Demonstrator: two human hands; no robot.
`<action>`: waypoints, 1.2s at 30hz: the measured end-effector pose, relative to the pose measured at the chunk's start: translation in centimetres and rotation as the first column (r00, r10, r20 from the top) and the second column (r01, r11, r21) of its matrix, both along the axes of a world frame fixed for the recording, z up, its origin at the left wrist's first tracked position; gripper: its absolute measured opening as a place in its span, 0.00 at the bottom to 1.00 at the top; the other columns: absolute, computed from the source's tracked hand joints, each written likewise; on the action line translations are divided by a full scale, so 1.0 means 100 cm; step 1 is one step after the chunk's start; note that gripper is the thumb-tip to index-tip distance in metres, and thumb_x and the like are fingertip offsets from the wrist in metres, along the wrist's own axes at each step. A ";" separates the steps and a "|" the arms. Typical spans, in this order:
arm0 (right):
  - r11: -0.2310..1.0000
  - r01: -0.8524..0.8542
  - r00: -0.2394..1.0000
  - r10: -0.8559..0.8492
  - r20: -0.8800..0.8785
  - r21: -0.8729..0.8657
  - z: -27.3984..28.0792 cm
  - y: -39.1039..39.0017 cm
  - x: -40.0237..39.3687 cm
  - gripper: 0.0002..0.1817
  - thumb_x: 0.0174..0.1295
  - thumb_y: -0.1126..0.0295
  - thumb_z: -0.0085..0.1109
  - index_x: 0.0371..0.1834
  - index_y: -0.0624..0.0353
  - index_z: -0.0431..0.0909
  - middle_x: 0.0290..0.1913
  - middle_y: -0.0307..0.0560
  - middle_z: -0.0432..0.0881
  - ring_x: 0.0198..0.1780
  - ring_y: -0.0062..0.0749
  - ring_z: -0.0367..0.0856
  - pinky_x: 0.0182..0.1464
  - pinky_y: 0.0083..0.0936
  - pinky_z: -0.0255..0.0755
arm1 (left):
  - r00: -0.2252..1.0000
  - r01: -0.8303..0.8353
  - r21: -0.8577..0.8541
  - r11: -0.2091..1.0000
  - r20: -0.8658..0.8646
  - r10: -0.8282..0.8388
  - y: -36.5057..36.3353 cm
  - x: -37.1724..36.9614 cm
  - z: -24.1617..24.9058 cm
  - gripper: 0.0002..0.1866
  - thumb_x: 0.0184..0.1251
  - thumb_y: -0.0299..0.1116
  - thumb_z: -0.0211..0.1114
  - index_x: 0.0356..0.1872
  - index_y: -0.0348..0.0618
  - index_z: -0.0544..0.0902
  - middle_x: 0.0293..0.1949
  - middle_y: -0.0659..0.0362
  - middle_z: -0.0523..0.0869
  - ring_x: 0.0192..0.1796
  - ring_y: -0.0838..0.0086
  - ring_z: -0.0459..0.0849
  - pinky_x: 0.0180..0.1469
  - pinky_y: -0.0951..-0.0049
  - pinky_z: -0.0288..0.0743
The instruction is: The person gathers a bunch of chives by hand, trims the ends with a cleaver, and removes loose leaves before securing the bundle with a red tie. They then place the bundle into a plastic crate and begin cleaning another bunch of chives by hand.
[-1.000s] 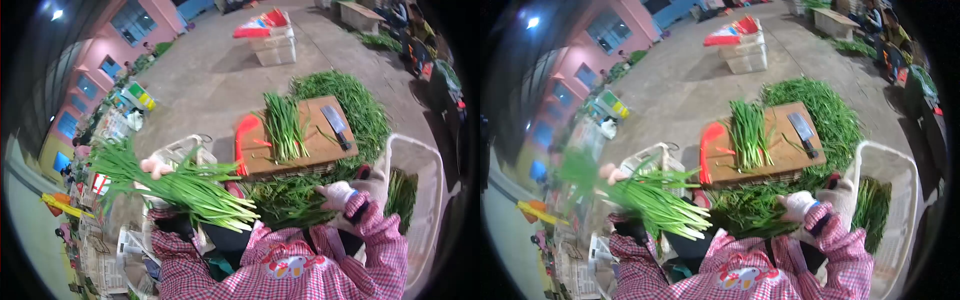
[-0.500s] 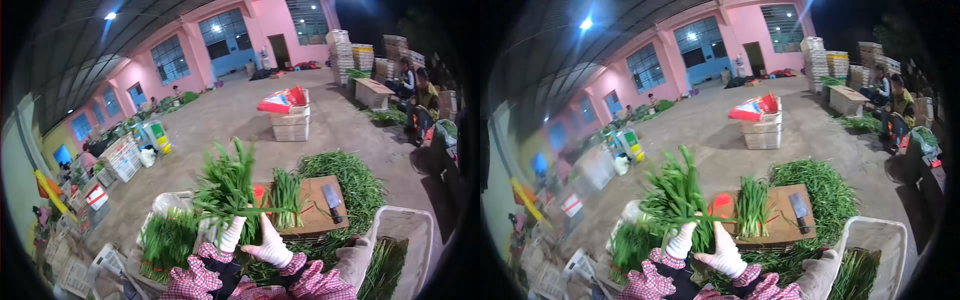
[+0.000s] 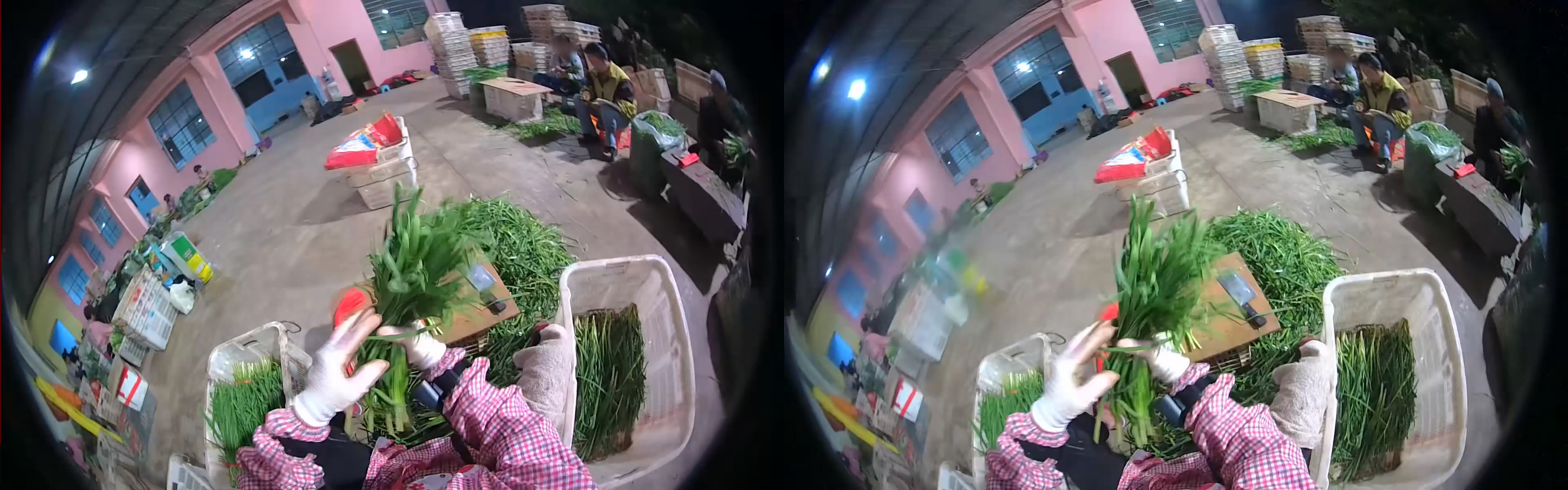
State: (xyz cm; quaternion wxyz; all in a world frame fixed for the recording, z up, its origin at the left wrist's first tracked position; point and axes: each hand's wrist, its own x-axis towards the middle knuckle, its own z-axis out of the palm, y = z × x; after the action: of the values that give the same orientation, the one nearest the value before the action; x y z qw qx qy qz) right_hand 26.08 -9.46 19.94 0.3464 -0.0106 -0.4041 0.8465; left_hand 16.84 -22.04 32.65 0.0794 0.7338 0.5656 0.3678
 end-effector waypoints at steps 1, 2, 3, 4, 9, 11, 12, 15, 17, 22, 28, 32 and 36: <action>0.984 -0.160 0.987 0.157 -0.035 -0.082 -0.004 0.010 0.004 0.20 0.61 0.65 0.58 0.55 0.62 0.76 0.50 0.48 0.82 0.48 0.32 0.82 0.51 0.33 0.77 | 0.982 -0.024 -0.048 0.999 0.188 0.033 -0.005 -0.010 -0.001 0.26 0.56 0.27 0.67 0.58 0.35 0.75 0.57 0.50 0.76 0.60 0.67 0.75 0.60 0.70 0.70; 0.935 -0.320 0.947 0.311 -0.082 -0.155 -0.009 0.018 0.007 0.22 0.59 0.65 0.59 0.56 0.63 0.76 0.50 0.50 0.82 0.48 0.33 0.82 0.51 0.33 0.77 | 0.926 -0.044 -0.101 0.994 0.369 0.079 -0.012 -0.023 -0.003 0.22 0.57 0.27 0.66 0.55 0.34 0.78 0.56 0.52 0.77 0.58 0.70 0.77 0.58 0.72 0.72; 0.944 -0.226 0.973 0.232 -0.007 -0.241 0.000 0.013 0.011 0.24 0.57 0.64 0.60 0.56 0.64 0.74 0.48 0.50 0.83 0.45 0.36 0.83 0.51 0.32 0.78 | 0.828 -0.074 -0.191 0.979 0.536 0.167 -0.015 -0.039 -0.003 0.18 0.59 0.26 0.64 0.52 0.34 0.79 0.54 0.54 0.78 0.56 0.73 0.77 0.55 0.74 0.73; 0.943 -0.228 0.972 0.234 -0.004 -0.244 0.000 0.015 0.010 0.24 0.57 0.64 0.60 0.56 0.64 0.74 0.48 0.50 0.83 0.45 0.36 0.83 0.51 0.32 0.78 | 0.692 -0.088 -0.282 0.955 0.672 0.262 -0.017 -0.056 -0.005 0.15 0.61 0.25 0.63 0.49 0.33 0.80 0.52 0.55 0.79 0.55 0.76 0.78 0.53 0.76 0.74; 0.895 -0.409 0.909 0.417 0.013 -0.178 -0.002 0.015 -0.003 0.24 0.56 0.67 0.61 0.57 0.62 0.74 0.47 0.50 0.83 0.46 0.37 0.83 0.53 0.34 0.77 | 0.905 0.053 -0.358 0.932 0.412 0.107 -0.006 -0.084 -0.041 0.44 0.60 0.39 0.68 0.71 0.32 0.53 0.68 0.48 0.62 0.68 0.66 0.66 0.67 0.67 0.62; 0.819 -0.550 0.824 0.564 0.054 -0.163 -0.004 0.009 -0.017 0.24 0.57 0.68 0.62 0.57 0.61 0.74 0.48 0.49 0.83 0.46 0.35 0.83 0.52 0.33 0.77 | 0.879 0.067 -0.413 0.908 0.454 0.142 -0.002 -0.077 -0.048 0.40 0.61 0.43 0.66 0.69 0.32 0.59 0.60 0.51 0.74 0.57 0.68 0.75 0.58 0.69 0.70; 0.805 -0.593 0.804 0.594 0.045 -0.024 -0.032 0.014 -0.042 0.23 0.57 0.68 0.62 0.57 0.62 0.74 0.47 0.48 0.83 0.45 0.33 0.83 0.50 0.31 0.77 | 0.815 0.105 -0.531 0.841 0.530 0.233 -0.002 -0.070 -0.037 0.39 0.62 0.44 0.66 0.68 0.32 0.61 0.57 0.53 0.77 0.53 0.69 0.78 0.55 0.70 0.72; 0.679 -0.732 0.667 0.731 0.146 -0.058 -0.004 -0.010 -0.044 0.23 0.59 0.65 0.62 0.57 0.61 0.74 0.46 0.45 0.83 0.44 0.31 0.83 0.48 0.30 0.77 | 0.475 0.301 -0.416 0.858 0.846 0.243 0.003 -0.081 -0.056 0.27 0.63 0.40 0.64 0.59 0.35 0.73 0.47 0.52 0.84 0.47 0.67 0.83 0.50 0.68 0.77; 0.751 -0.660 0.742 0.646 0.179 0.025 -0.005 -0.028 -0.050 0.21 0.61 0.61 0.62 0.54 0.60 0.75 0.44 0.44 0.84 0.44 0.30 0.82 0.48 0.29 0.76 | 0.184 0.487 -0.303 0.819 0.953 0.242 0.008 -0.066 -0.031 0.26 0.63 0.36 0.64 0.59 0.34 0.73 0.47 0.50 0.84 0.48 0.62 0.84 0.52 0.63 0.79; 0.720 -0.632 0.774 0.569 0.278 0.285 -0.024 -0.025 -0.050 0.27 0.62 0.55 0.61 0.60 0.60 0.70 0.47 0.42 0.82 0.47 0.26 0.80 0.52 0.25 0.73 | 0.059 0.606 -0.230 0.762 0.968 0.244 -0.008 -0.115 -0.071 0.24 0.63 0.41 0.58 0.51 0.28 0.78 0.52 0.42 0.81 0.58 0.51 0.77 0.64 0.50 0.69; 0.753 -0.639 0.712 0.504 0.489 0.156 -0.107 0.000 0.010 0.24 0.65 0.63 0.59 0.62 0.62 0.71 0.41 0.39 0.83 0.31 0.20 0.78 0.37 0.22 0.73 | -0.092 0.065 -0.123 0.990 0.987 0.129 -0.044 -0.157 -0.058 0.14 0.66 0.41 0.59 0.38 0.38 0.81 0.39 0.51 0.86 0.58 0.55 0.78 0.60 0.46 0.71; 0.917 -0.396 0.752 0.297 0.589 0.042 -0.144 0.006 0.052 0.10 0.66 0.66 0.57 0.39 0.63 0.80 0.17 0.38 0.76 0.19 0.21 0.72 0.25 0.20 0.67 | -0.001 -0.366 -0.145 0.919 0.988 0.156 -0.051 -0.144 -0.051 0.20 0.74 0.43 0.47 0.30 0.37 0.77 0.28 0.55 0.81 0.39 0.62 0.82 0.51 0.59 0.79; 0.969 -0.221 0.704 0.080 0.706 0.110 -0.118 0.003 0.080 0.11 0.66 0.64 0.58 0.41 0.63 0.80 0.20 0.37 0.77 0.20 0.19 0.72 0.25 0.19 0.68 | 0.027 -0.294 -0.055 0.954 0.997 0.066 -0.070 -0.176 -0.067 0.16 0.70 0.45 0.54 0.34 0.42 0.78 0.36 0.56 0.81 0.47 0.58 0.80 0.52 0.54 0.76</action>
State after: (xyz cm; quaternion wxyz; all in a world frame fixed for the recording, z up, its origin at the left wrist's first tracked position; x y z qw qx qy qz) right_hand 34.08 -9.13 8.18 0.0976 -0.2626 -0.5812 0.7640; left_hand -0.78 -29.05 25.98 0.3368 0.2050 0.4105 0.8222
